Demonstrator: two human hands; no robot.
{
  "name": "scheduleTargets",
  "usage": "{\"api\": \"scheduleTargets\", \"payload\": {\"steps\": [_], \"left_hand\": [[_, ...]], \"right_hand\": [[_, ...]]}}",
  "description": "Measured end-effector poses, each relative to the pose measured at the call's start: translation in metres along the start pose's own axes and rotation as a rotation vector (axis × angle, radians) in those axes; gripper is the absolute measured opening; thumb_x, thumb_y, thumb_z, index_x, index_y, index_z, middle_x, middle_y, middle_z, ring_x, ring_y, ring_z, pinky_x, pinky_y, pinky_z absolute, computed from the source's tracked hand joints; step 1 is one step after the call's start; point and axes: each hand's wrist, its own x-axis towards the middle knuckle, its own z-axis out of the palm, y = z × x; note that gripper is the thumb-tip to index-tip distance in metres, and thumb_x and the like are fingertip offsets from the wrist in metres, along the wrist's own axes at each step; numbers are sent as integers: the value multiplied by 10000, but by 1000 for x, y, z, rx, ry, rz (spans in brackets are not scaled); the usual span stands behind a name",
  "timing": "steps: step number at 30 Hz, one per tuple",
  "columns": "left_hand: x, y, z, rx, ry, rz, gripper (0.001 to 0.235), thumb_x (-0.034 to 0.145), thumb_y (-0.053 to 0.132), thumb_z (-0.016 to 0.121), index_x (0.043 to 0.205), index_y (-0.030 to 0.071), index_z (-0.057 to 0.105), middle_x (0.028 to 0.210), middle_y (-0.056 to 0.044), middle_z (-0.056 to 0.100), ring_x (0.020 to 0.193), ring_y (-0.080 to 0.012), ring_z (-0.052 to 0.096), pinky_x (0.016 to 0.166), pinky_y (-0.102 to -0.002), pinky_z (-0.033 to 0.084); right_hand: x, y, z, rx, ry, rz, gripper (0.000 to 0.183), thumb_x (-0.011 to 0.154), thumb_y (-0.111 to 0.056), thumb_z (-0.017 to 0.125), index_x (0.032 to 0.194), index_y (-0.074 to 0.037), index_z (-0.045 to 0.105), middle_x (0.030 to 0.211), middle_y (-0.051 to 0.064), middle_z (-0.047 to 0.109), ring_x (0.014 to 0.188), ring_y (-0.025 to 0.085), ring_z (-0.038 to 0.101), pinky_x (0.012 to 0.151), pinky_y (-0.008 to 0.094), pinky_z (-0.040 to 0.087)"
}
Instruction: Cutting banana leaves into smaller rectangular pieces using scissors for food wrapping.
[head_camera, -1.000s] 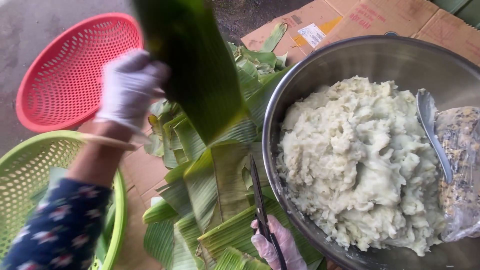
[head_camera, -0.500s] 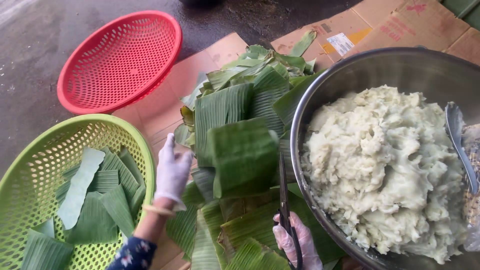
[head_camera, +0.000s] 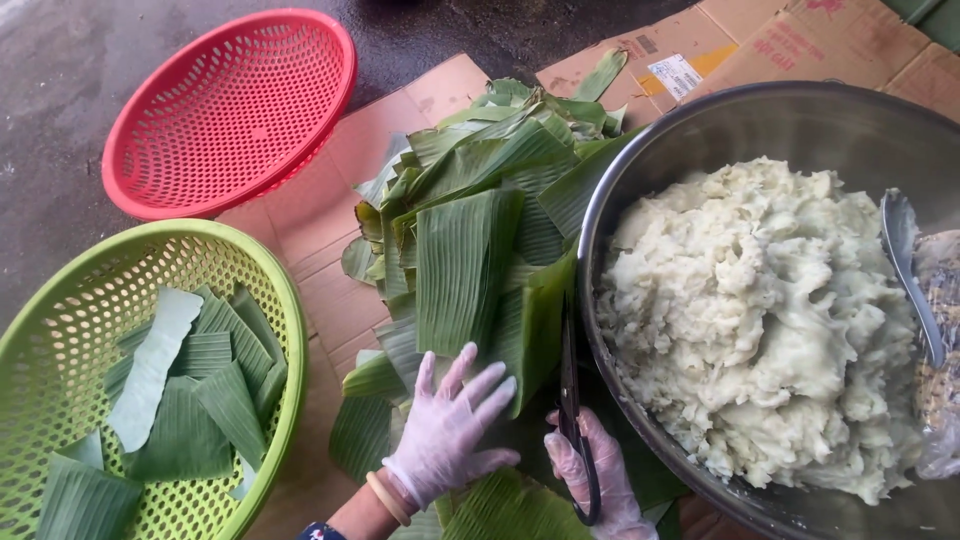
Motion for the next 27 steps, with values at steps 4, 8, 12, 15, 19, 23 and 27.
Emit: {"api": "scheduleTargets", "payload": {"steps": [4, 8, 12, 15, 19, 23, 27], "left_hand": [[15, -14, -11, 172, 168, -48, 639, 700, 308, 768, 1312, 271, 590, 1423, -16, 523, 1387, -298, 412, 1143, -625, 249], [55, -46, -32, 424, -230, -56, 877, 738, 81, 701, 1528, 303, 393, 1611, -131, 310, 1405, -391, 379, 1029, -655, 438], [61, -51, -75, 31, 193, -35, 182, 871, 25, 644, 938, 190, 609, 719, 49, 619, 534, -97, 541, 532, -238, 564], [42, -65, -92, -844, 726, -547, 176, 958, 69, 665, 1122, 71, 728, 1037, -56, 749, 888, -130, 666, 856, -244, 564], [16, -86, -61, -1247, 861, -811, 355, 949, -11, 555, 1291, 16, 646, 1097, -70, 697, 906, -125, 603, 871, -233, 501], [-8, -99, -11, -1084, 709, -957, 877, 816, -47, 565, 1605, 48, 194, 1462, -225, 540, 1068, -234, 652, 776, -232, 529], [-1, -97, -31, -244, 611, -661, 1012, 728, 86, 768, 1582, 22, 229, 1583, -260, 289, 1457, -408, 335, 1216, -460, 297]], "right_hand": [[-3, 5, 1, 111, 8, -108, 396, 824, -209, 768, 1147, 8, 691, 648, 27, 558, 538, 129, 482, 522, 281, 417], [-3, 19, 1, 234, -17, -268, 321, 842, -16, 755, 1153, 25, 690, 749, 28, 622, 551, 94, 492, 486, 236, 415], [-1, 32, 2, 305, -67, -316, 327, 826, 43, 764, 1144, 42, 687, 768, 22, 614, 579, 76, 473, 522, 217, 417], [-1, 40, 4, 302, -93, -287, 388, 800, 22, 801, 1173, -5, 700, 795, 32, 664, 596, 85, 500, 604, 231, 427], [7, 56, 6, 580, -276, -170, 295, 867, 77, 714, 1156, 49, 659, 735, -2, 512, 568, 89, 401, 505, 228, 328], [3, 44, 9, 104, -116, -24, 206, 827, 2, 817, 1012, 3, 727, 663, 12, 539, 488, 123, 454, 431, 278, 361], [0, 35, 11, -52, -79, 71, 221, 824, -83, 841, 1009, -28, 732, 641, 19, 565, 484, 134, 487, 450, 286, 380]]}}
